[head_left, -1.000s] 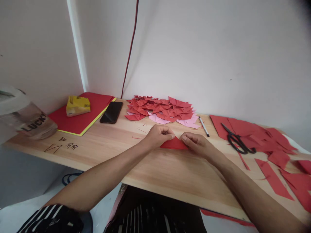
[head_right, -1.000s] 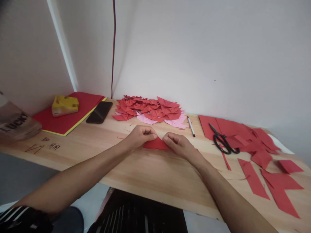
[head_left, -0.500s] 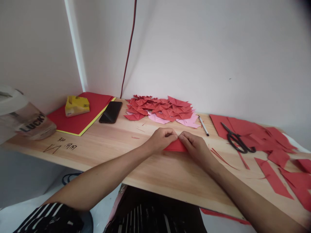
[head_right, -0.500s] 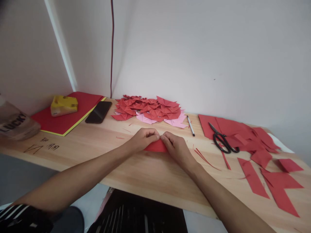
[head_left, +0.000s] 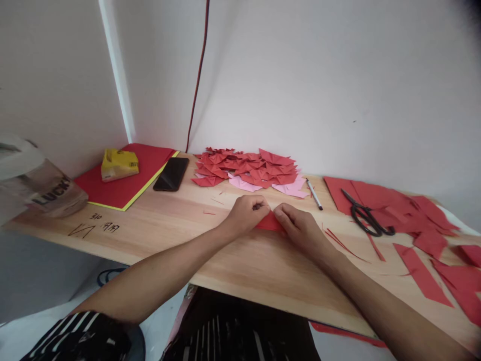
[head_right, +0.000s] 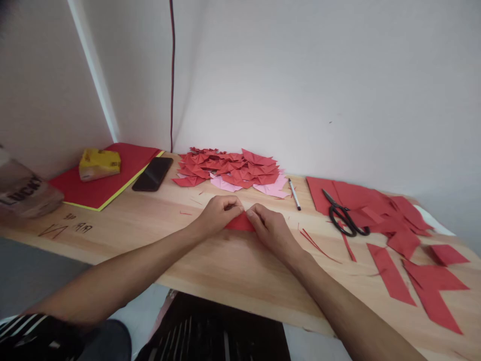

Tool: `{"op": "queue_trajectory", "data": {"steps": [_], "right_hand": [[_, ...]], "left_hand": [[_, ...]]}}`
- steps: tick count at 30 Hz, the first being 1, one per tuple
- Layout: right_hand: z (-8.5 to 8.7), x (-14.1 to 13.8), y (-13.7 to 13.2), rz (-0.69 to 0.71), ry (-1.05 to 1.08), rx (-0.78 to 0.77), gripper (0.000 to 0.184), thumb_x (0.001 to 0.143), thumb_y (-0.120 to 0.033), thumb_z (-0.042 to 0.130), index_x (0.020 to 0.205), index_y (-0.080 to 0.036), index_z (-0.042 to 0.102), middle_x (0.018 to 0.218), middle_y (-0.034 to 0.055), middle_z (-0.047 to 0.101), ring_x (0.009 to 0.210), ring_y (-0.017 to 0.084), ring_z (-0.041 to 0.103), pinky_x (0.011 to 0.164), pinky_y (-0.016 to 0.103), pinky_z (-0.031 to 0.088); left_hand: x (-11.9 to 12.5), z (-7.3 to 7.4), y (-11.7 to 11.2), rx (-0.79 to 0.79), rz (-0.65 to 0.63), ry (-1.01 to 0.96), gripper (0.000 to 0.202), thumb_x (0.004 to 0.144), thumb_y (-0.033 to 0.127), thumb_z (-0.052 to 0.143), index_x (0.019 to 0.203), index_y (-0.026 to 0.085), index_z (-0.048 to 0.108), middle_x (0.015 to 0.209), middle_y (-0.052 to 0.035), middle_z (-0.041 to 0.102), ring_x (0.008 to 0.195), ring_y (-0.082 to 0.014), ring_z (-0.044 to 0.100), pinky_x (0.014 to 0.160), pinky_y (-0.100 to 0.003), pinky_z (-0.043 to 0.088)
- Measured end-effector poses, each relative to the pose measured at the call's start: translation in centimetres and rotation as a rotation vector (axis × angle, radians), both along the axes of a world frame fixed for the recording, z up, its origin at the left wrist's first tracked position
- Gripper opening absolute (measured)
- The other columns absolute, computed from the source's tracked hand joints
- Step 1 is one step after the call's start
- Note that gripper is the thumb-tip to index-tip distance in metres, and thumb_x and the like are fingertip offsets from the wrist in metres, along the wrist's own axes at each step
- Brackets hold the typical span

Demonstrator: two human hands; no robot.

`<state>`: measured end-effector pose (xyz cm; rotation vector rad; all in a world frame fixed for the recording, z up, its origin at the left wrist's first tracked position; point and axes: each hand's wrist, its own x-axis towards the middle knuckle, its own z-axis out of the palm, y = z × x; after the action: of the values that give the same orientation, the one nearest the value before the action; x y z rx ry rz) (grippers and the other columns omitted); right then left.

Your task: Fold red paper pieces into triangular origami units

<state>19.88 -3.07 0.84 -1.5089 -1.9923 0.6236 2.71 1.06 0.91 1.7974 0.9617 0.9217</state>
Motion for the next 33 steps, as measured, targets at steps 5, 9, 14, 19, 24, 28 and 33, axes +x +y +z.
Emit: {"op": "queue_trajectory", "data": {"steps": [5, 9, 14, 19, 24, 28, 33], "right_hand": [[0.1, -0.3, -0.3, 0.053, -0.016, 0.022, 0.033, 0.095, -0.038, 0.037, 0.067, -0.021, 0.042, 0.060, -0.0028, 0.046, 0.058, 0.013, 0.044, 0.056, 0.026, 0.033], [0.0, -0.3, -0.3, 0.070, -0.018, 0.021, 0.031, 0.094, -0.034, 0.038, 0.066, -0.021, 0.040, 0.059, -0.0029, 0.045, 0.058, 0.013, 0.043, 0.056, 0.025, 0.031], [-0.1, -0.1, 0.1, 0.042, -0.005, 0.033, 0.028, 0.089, -0.031, 0.040, 0.063, -0.021, 0.036, 0.056, -0.0036, 0.041, 0.056, 0.012, 0.039, 0.052, 0.025, 0.028], [0.1, 0.1, 0.2, 0.030, 0.003, 0.012, 0.029, 0.089, -0.030, 0.039, 0.061, -0.021, 0.040, 0.055, -0.0037, 0.043, 0.054, 0.011, 0.041, 0.053, 0.025, 0.030], [0.4, 0.2, 0.1, 0.043, 0.006, -0.023, 0.034, 0.092, -0.032, 0.038, 0.060, -0.021, 0.043, 0.055, -0.0032, 0.049, 0.053, 0.011, 0.045, 0.054, 0.025, 0.032], [0.6, 0.5, 0.2, 0.064, 0.005, -0.053, 0.039, 0.095, -0.037, 0.036, 0.060, -0.022, 0.045, 0.056, -0.0022, 0.053, 0.054, 0.012, 0.048, 0.058, 0.026, 0.035], [0.6, 1.0, 0.4, 0.073, -0.008, -0.115, 0.043, 0.096, -0.043, 0.035, 0.060, -0.022, 0.046, 0.051, -0.0021, 0.052, 0.052, 0.013, 0.049, 0.059, 0.027, 0.037]], "left_hand": [[-0.1, 0.0, -0.1, 0.010, -0.021, 0.022, 0.016, 0.077, 0.021, 0.051, 0.064, 0.015, 0.056, 0.060, 0.0031, 0.050, 0.062, -0.0106, 0.044, 0.058, -0.023, 0.032], [0.1, 0.0, -0.6, 0.110, -0.004, 0.068, 0.014, 0.076, 0.017, 0.051, 0.062, 0.015, 0.055, 0.058, 0.0035, 0.051, 0.059, -0.0099, 0.044, 0.059, -0.023, 0.032], [0.4, 0.1, -0.7, 0.107, 0.021, 0.054, 0.015, 0.076, 0.017, 0.051, 0.063, 0.015, 0.057, 0.059, 0.0024, 0.053, 0.061, -0.0105, 0.046, 0.060, -0.023, 0.032], [0.1, 0.0, 0.0, 0.077, 0.070, -0.008, 0.016, 0.075, 0.019, 0.051, 0.060, 0.015, 0.052, 0.059, 0.0031, 0.048, 0.061, -0.0105, 0.043, 0.059, -0.023, 0.031], [-0.4, -0.1, 0.5, 0.071, 0.070, -0.007, 0.019, 0.077, 0.022, 0.050, 0.059, 0.015, 0.049, 0.059, 0.0036, 0.045, 0.062, -0.0105, 0.041, 0.059, -0.024, 0.031], [-0.6, -0.1, 0.8, 0.084, 0.068, -0.008, 0.023, 0.078, 0.025, 0.050, 0.058, 0.016, 0.044, 0.058, 0.0046, 0.040, 0.061, -0.0101, 0.038, 0.059, -0.024, 0.029], [-0.8, 0.0, 1.0, 0.073, 0.085, -0.010, 0.023, 0.078, 0.026, 0.051, 0.059, 0.017, 0.043, 0.059, 0.0044, 0.040, 0.062, -0.0103, 0.038, 0.060, -0.024, 0.029]]}}
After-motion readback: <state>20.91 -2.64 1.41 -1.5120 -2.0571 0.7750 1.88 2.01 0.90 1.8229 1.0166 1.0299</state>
